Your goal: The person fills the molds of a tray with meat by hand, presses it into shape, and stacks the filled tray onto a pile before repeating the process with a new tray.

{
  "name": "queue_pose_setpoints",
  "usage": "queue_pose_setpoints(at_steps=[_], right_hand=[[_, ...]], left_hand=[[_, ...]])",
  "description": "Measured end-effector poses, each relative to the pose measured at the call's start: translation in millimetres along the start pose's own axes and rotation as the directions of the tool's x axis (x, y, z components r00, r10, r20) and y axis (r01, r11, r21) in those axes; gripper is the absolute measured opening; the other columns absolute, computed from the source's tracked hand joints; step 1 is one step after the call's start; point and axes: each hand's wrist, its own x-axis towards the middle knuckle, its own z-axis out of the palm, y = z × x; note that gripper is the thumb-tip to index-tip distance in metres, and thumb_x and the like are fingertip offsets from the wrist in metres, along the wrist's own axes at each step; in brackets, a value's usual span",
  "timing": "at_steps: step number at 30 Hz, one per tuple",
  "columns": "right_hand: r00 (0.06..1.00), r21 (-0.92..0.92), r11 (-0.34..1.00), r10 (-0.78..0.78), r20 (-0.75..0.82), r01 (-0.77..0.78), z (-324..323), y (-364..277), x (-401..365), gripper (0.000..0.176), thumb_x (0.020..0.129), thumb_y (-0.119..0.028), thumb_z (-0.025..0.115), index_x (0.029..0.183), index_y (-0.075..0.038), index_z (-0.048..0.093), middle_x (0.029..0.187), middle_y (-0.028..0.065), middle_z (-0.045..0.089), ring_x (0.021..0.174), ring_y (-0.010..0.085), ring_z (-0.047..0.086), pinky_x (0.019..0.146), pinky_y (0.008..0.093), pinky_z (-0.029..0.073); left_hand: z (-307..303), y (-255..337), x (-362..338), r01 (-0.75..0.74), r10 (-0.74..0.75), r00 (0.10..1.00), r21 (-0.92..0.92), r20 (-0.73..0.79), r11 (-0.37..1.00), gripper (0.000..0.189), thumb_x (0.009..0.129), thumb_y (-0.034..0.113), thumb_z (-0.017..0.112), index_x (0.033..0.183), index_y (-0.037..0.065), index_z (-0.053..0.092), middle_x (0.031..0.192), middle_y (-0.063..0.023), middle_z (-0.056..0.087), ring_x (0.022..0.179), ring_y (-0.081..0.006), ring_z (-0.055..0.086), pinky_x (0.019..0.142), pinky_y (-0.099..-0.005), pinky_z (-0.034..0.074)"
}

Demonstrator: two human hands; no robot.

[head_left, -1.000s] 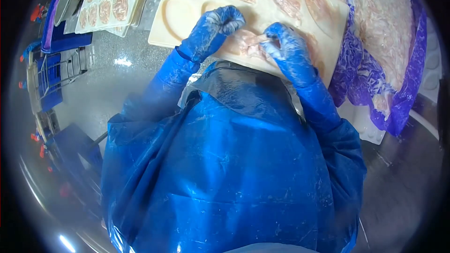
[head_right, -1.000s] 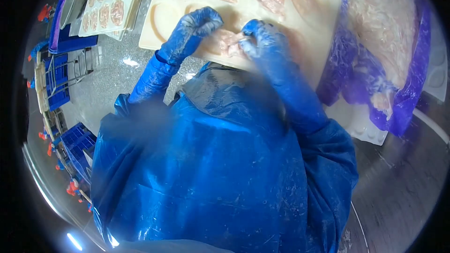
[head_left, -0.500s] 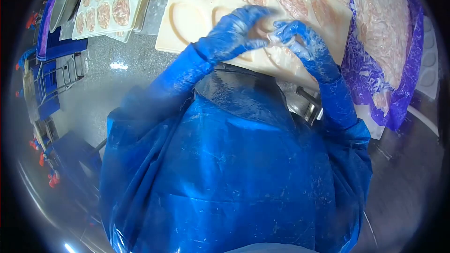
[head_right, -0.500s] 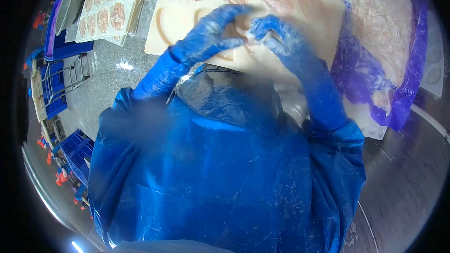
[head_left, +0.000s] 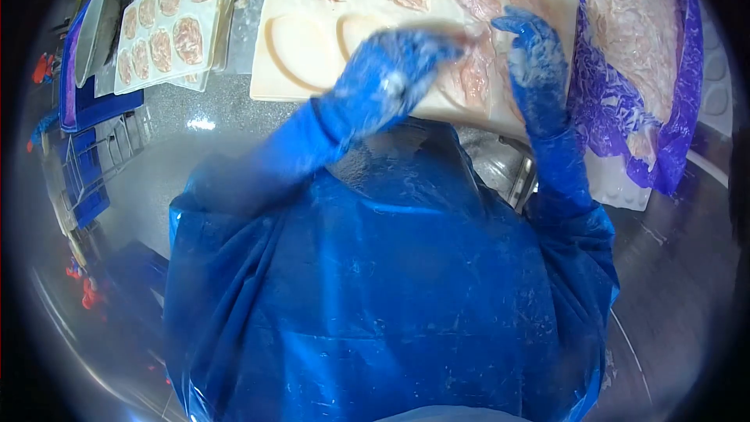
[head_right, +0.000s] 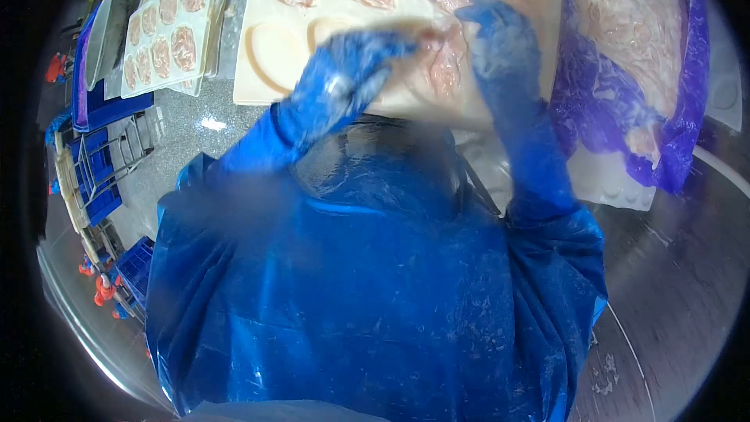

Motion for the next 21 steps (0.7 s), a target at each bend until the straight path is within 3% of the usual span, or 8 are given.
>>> queue_pose_setpoints(at_steps=[3, 5, 8, 10, 12, 16, 17, 21], right_hand=[[0.94, 0.562, 0.765, 0.332, 0.073, -0.314, 32, -18, -45, 0.026, 0.088, -0.01, 0.058, 0.112, -0.011, 0.069, 0.117, 0.0024, 0.067, 0.108, 0.0265, 0.061, 0.105, 0.0402, 0.043], [0.959, -0.34, 0.896, -0.262, 0.11, 0.284, 34, -18, -74, 0.027, 0.086, -0.009, 0.058, 0.111, -0.007, 0.068, 0.111, 0.0054, 0.066, 0.108, 0.0264, 0.06, 0.105, 0.0445, 0.042], [0.972, -0.073, 0.996, -0.025, 0.233, 0.043, 0, -36, -78, 0.026, 0.089, -0.011, 0.055, 0.112, -0.008, 0.068, 0.12, 0.011, 0.064, 0.119, 0.0314, 0.055, 0.107, 0.0438, 0.04], [0.991, -0.078, 0.997, 0.011, 0.136, -0.001, 14, -48, -76, 0.031, 0.087, -0.01, 0.059, 0.116, -0.01, 0.067, 0.123, 0.0116, 0.063, 0.121, 0.032, 0.054, 0.108, 0.0455, 0.039], [0.957, -0.204, 0.966, -0.097, 0.275, 0.157, 18, -68, -62, 0.034, 0.082, -0.013, 0.062, 0.115, -0.008, 0.066, 0.13, 0.0131, 0.062, 0.128, 0.0304, 0.051, 0.116, 0.0483, 0.032], [0.95, -0.008, 1.0, 0.023, 0.31, -0.021, 15, -70, -97, 0.053, 0.08, -0.008, 0.066, 0.132, -0.007, 0.056, 0.14, 0.0144, 0.055, 0.136, 0.0317, 0.046, 0.116, 0.0519, 0.031], [0.939, 0.048, 0.997, 0.038, 0.341, -0.058, 8, -69, -96, 0.062, 0.079, -0.008, 0.069, 0.139, -0.007, 0.053, 0.143, 0.0147, 0.052, 0.139, 0.0311, 0.042, 0.118, 0.0519, 0.029], [0.971, -0.092, 0.985, 0.159, 0.178, -0.144, 16, -75, -83, 0.062, 0.084, -0.012, 0.067, 0.144, -0.009, 0.05, 0.148, 0.0156, 0.048, 0.142, 0.0309, 0.04, 0.119, 0.0512, 0.028]], left_hand=[[22, -41, 24, -0.195, 0.198, 0.98, 0.13, -0.01, 0.972, 0.038, 0.089, 0.016, 0.064, 0.126, 0.011, 0.063, 0.134, -0.009, 0.06, 0.129, -0.0324, 0.053, 0.111, -0.046, 0.04], [24, -51, 16, -0.247, 0.2, 0.964, 0.318, 0.174, 0.915, 0.038, 0.089, 0.014, 0.064, 0.126, 0.012, 0.063, 0.136, -0.0079, 0.059, 0.13, -0.0314, 0.052, 0.112, -0.0447, 0.039], [-4, -28, 19, -0.084, -0.178, 0.887, 0.528, 0.425, 0.845, 0.038, 0.09, 0.015, 0.063, 0.128, 0.012, 0.061, 0.134, -0.0069, 0.06, 0.131, -0.0295, 0.051, 0.114, -0.0428, 0.037], [34, -65, 4, 0.133, -0.149, 0.963, 0.082, 0.226, 0.988, 0.037, 0.093, 0.017, 0.062, 0.13, 0.013, 0.061, 0.141, -0.0057, 0.057, 0.137, -0.0265, 0.046, 0.119, -0.0411, 0.031], [32, -44, 23, -0.291, 0.243, 0.952, 0.308, 0.186, 0.906, 0.037, 0.095, 0.019, 0.062, 0.131, 0.012, 0.061, 0.148, -0.0046, 0.052, 0.141, -0.0223, 0.042, 0.124, -0.0397, 0.023], [33, -74, 4, 0.116, -0.05, 0.919, -0.146, 0.392, 0.982, 0.043, 0.095, 0.021, 0.061, 0.137, 0.013, 0.058, 0.15, -0.0017, 0.051, 0.145, -0.02, 0.037, 0.126, -0.0435, 0.018], [27, -56, 6, -0.05, -0.019, 0.958, 0.235, 0.285, 0.971, 0.05, 0.093, 0.022, 0.064, 0.141, 0.013, 0.055, 0.15, -0.0036, 0.05, 0.145, -0.0252, 0.037, 0.124, -0.0468, 0.021], [39, -19, 31, -0.099, 0.08, 0.992, 0.218, 0.095, 0.971, 0.067, 0.092, 0.026, 0.065, 0.152, 0.012, 0.039, 0.156, -0.0145, 0.039, 0.146, -0.0336, 0.034, 0.12, -0.0508, 0.024]])
